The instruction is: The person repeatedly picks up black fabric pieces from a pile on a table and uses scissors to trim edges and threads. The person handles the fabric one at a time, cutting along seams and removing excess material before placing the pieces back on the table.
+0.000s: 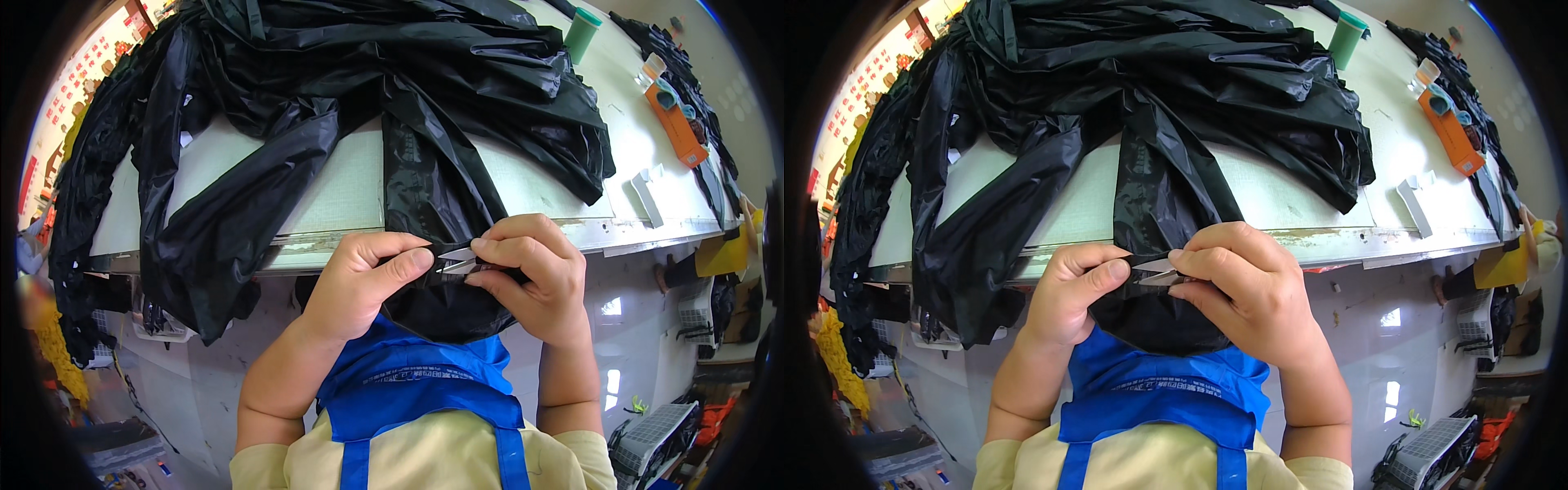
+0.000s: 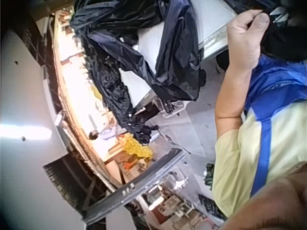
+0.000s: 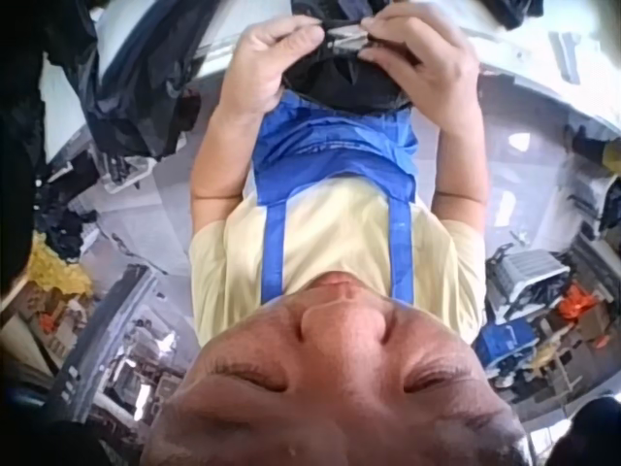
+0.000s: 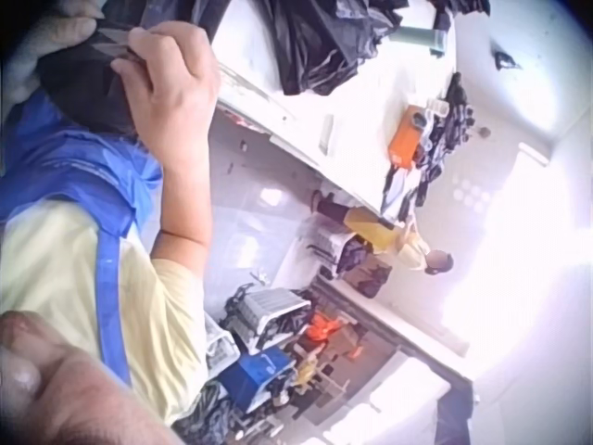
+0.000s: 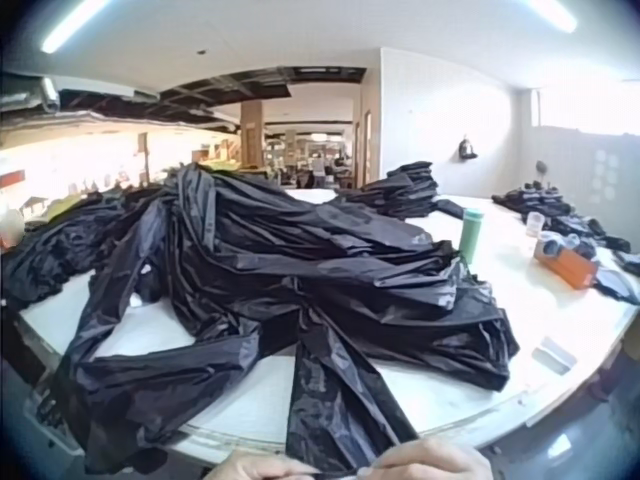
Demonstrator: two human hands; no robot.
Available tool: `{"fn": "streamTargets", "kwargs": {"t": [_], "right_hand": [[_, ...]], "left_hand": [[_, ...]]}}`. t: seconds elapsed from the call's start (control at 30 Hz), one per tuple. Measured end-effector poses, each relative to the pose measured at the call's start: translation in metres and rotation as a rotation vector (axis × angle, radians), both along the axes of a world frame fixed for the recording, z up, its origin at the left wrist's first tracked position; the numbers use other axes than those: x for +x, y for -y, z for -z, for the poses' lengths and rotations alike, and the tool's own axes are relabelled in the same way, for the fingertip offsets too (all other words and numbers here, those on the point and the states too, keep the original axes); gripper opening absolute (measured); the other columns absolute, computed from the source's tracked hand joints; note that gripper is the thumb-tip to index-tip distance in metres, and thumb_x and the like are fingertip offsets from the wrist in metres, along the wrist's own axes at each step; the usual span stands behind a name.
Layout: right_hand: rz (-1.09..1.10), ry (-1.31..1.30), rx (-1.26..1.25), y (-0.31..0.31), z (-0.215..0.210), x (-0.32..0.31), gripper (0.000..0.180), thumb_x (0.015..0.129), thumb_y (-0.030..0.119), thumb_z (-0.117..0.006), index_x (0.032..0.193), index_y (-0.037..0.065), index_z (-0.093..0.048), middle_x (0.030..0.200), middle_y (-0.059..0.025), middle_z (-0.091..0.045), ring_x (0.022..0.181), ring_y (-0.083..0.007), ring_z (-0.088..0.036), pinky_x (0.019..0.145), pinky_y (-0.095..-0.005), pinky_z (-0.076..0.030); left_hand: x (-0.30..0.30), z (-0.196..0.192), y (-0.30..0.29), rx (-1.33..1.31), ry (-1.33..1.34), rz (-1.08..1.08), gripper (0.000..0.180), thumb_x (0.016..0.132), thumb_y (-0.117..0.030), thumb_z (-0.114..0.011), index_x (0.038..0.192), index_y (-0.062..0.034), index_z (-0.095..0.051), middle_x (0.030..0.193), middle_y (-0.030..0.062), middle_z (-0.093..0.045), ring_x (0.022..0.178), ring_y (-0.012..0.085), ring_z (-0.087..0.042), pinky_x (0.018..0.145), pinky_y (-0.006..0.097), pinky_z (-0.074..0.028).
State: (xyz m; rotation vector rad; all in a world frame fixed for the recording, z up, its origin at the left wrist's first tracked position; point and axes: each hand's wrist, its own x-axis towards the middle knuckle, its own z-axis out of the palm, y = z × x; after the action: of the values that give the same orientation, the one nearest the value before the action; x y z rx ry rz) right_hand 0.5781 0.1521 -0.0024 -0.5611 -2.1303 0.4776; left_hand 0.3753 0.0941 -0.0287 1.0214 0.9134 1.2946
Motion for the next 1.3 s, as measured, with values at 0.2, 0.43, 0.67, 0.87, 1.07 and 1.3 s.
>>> {"fn": "streamTargets", "kwargs": {"t": [0.2,0.43,0.67,0.87,1.07,1.3], "right_hand": [[-0.001,-0.019,-0.020,0.002,0.001,0.002,0.026,0.063,0.002,-0.077,0.086,0.003,-0.068,0.084,-0.0068,-0.063,0.071,-0.0217,-0.061,0.062,-0.0308,-0.049],[0.026,-0.062,0.061,0.004,0.005,0.004,0.025,0.061,0.000,-0.078,0.084,0.002,-0.068,0.080,-0.0071,-0.063,0.070,-0.0209,-0.061,0.063,-0.0292,-0.050],[0.063,-0.267,-0.091,-0.003,0.014,0.019,0.029,0.058,-0.004,-0.080,0.084,0.001,-0.068,0.082,-0.0088,-0.064,0.074,-0.0196,-0.063,0.065,-0.0274,-0.050],[0.080,-0.062,0.094,0.000,0.010,0.023,0.030,0.056,0.000,-0.080,0.084,0.004,-0.068,0.085,-0.0047,-0.064,0.075,-0.0198,-0.061,0.065,-0.0292,-0.049],[0.060,-0.116,0.085,-0.002,0.016,0.021,0.031,0.056,0.002,-0.079,0.086,0.006,-0.069,0.085,-0.0036,-0.063,0.073,-0.0195,-0.059,0.064,-0.0298,-0.046],[0.071,-0.070,0.171,0.000,0.014,0.022,0.032,0.057,0.002,-0.079,0.087,0.006,-0.068,0.086,-0.0042,-0.064,0.071,-0.0200,-0.059,0.064,-0.0302,-0.046]], "left_hand": [[0.001,-0.002,0.002,-0.019,-0.008,0.025,0.016,0.090,-0.012,-0.065,0.094,0.0038,-0.068,0.075,-0.0036,-0.061,0.068,0.0019,-0.048,0.060,0.018,-0.039],[0.005,0.000,0.003,-0.065,0.039,0.048,0.015,0.090,-0.012,-0.065,0.092,0.0021,-0.068,0.073,-0.0051,-0.058,0.065,0.0013,-0.045,0.058,0.018,-0.036],[0.004,-0.005,0.003,-0.209,0.311,0.066,0.016,0.090,-0.012,-0.065,0.095,0.0027,-0.067,0.084,0.0014,-0.067,0.074,0.0046,-0.059,0.068,0.019,-0.047],[0.003,-0.008,0.004,-0.179,0.244,0.122,0.017,0.085,-0.013,-0.070,0.093,0.0024,-0.067,0.084,0.0031,-0.067,0.075,0.0074,-0.061,0.069,0.021,-0.048],[0.003,-0.003,0.000,0.295,-0.277,-0.037,0.010,0.086,-0.007,-0.065,0.084,-0.0039,-0.056,0.091,0.0041,-0.059,0.083,0.0072,-0.053,0.079,0.024,-0.042],[0.011,-0.006,0.005,0.278,-0.193,-0.079,0.006,0.091,-0.001,-0.056,0.097,-0.0031,-0.053,0.087,0.0010,-0.059,0.082,0.0058,-0.053,0.077,0.020,-0.042]]}}
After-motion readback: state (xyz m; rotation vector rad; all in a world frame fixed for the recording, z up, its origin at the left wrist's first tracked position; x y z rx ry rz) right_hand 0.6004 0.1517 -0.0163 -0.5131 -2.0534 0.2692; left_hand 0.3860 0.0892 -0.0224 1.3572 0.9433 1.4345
